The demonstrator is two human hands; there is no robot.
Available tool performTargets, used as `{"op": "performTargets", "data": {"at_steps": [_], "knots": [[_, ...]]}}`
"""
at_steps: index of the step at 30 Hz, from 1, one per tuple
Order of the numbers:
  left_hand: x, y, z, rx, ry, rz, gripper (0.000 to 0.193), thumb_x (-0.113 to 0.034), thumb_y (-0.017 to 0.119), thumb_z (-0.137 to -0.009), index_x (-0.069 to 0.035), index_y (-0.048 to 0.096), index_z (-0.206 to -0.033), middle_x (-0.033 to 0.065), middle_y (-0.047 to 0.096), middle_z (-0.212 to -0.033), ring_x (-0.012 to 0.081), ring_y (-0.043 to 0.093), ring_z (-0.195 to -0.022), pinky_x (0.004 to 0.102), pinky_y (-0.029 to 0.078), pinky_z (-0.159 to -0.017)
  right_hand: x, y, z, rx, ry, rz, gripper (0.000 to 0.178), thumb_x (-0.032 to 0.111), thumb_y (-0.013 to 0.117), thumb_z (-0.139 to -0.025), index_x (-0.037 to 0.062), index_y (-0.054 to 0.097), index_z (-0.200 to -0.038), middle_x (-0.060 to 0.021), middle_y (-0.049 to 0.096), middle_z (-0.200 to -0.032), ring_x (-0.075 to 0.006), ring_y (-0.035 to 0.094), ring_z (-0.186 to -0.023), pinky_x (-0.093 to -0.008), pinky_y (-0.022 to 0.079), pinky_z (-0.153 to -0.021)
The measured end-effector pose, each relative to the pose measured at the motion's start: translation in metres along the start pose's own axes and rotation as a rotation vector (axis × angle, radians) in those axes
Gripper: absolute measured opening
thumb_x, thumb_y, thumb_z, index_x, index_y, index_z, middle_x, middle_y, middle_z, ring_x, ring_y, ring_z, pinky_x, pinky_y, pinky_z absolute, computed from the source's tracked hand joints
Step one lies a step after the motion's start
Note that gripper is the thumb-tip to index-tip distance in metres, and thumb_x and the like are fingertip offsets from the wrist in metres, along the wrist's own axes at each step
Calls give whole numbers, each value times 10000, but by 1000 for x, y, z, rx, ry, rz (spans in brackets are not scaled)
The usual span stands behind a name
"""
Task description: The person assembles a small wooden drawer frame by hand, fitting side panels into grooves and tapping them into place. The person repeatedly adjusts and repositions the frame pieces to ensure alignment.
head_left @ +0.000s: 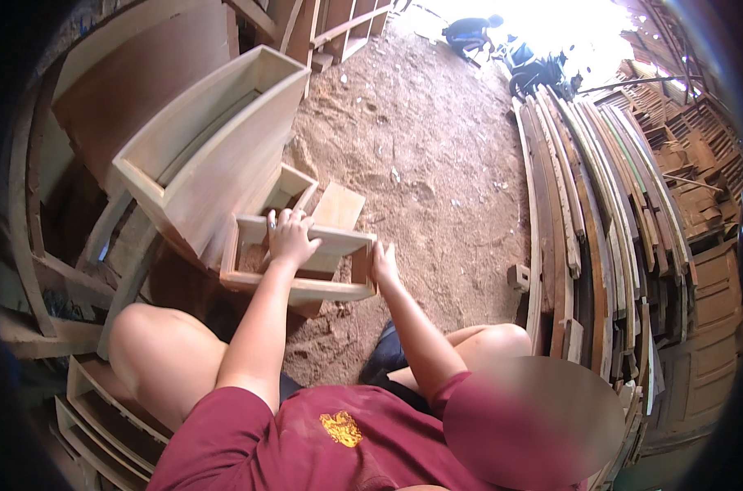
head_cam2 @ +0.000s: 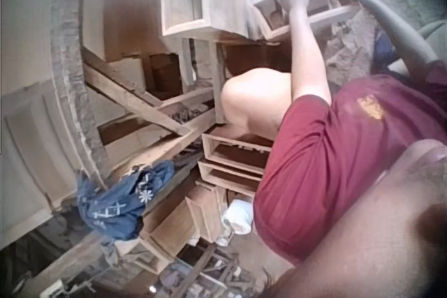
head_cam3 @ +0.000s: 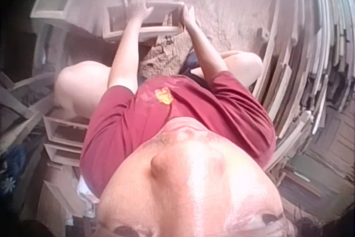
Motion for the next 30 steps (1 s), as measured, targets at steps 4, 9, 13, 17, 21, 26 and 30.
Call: {"op": "performTargets", "data": {"at_steps": [4, 9, 13, 17, 21, 26, 30], "knots": [[0, -5, -1, 19, -15, -9, 424, -422, 810, -725, -189, 717, -1067, -4, 623, -1209, 218, 467, -1264, 517, 183, -1175, -7, 3, 2, -45, -31, -17, 445, 411, 463, -1028, 16, 483, -1231, -162, 627, -1064, -253, 597, -970, -368, 466, -895], [-6, -5, -1, -3, -15, 20, 437, -427, 827, -710, -180, 716, -1052, -1, 625, -1210, 213, 469, -1261, 515, 171, -1178, -2, 2, -34, 141, 46, -160, 495, 411, 482, -1005, -16, 485, -1257, -207, 638, -1123, -287, 604, -1087, -408, 463, -951], [-10, 0, -9, 14, -9, 45, 429, -402, 828, -700, -177, 716, -1048, 0, 615, -1218, 210, 470, -1254, 514, 160, -1184, -60, 11, -23, 49, 124, -532, 453, 395, 475, -1033, 16, 572, -1262, -122, 639, -1156, -230, 602, -1032, -415, 487, -887], [13, 2, -8, -108, 41, 0, 414, -343, 798, -698, -181, 704, -1067, 14, 612, -1185, 226, 485, -1228, 501, 215, -1166, -58, 24, -25, 75, 295, -576, 356, 318, 525, -1020, 46, 567, -1245, -120, 633, -1089, -254, 611, -970, -427, 527, -806], [4, -4, -5, -18, -1, -7, 425, -402, 790, -714, -192, 708, -1075, -15, 632, -1191, 216, 505, -1218, 484, 259, -1116, -80, 28, -21, 153, 432, -889, 329, 265, 622, -983, 38, 617, -1222, -101, 664, -1090, -250, 648, -925, -409, 553, -803], [4, -4, 0, -8, -19, -29, 409, -422, 807, -714, -210, 715, -1052, -20, 631, -1205, 207, 496, -1232, 501, 233, -1142, -66, 31, -1, 184, 484, -749, 386, 374, 598, -993, 37, 681, -1159, -103, 680, -1095, -239, 659, -924, -417, 558, -780], [0, -2, 3, -22, -22, -44, 420, -433, 818, -719, -220, 718, -1066, -2, 617, -1232, 222, 480, -1251, 515, 195, -1174, -58, 28, -1, 264, 470, -807, 483, 460, 555, -997, 32, 644, -1203, -103, 676, -1111, -233, 654, -941, -413, 547, -810]]}}
Point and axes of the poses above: each hand's wrist, its own z-axis away from the middle knuckle, its own y-axis out of the palm, x = y × z, the point moved 4 cm from there along -z, towards the middle knuckle
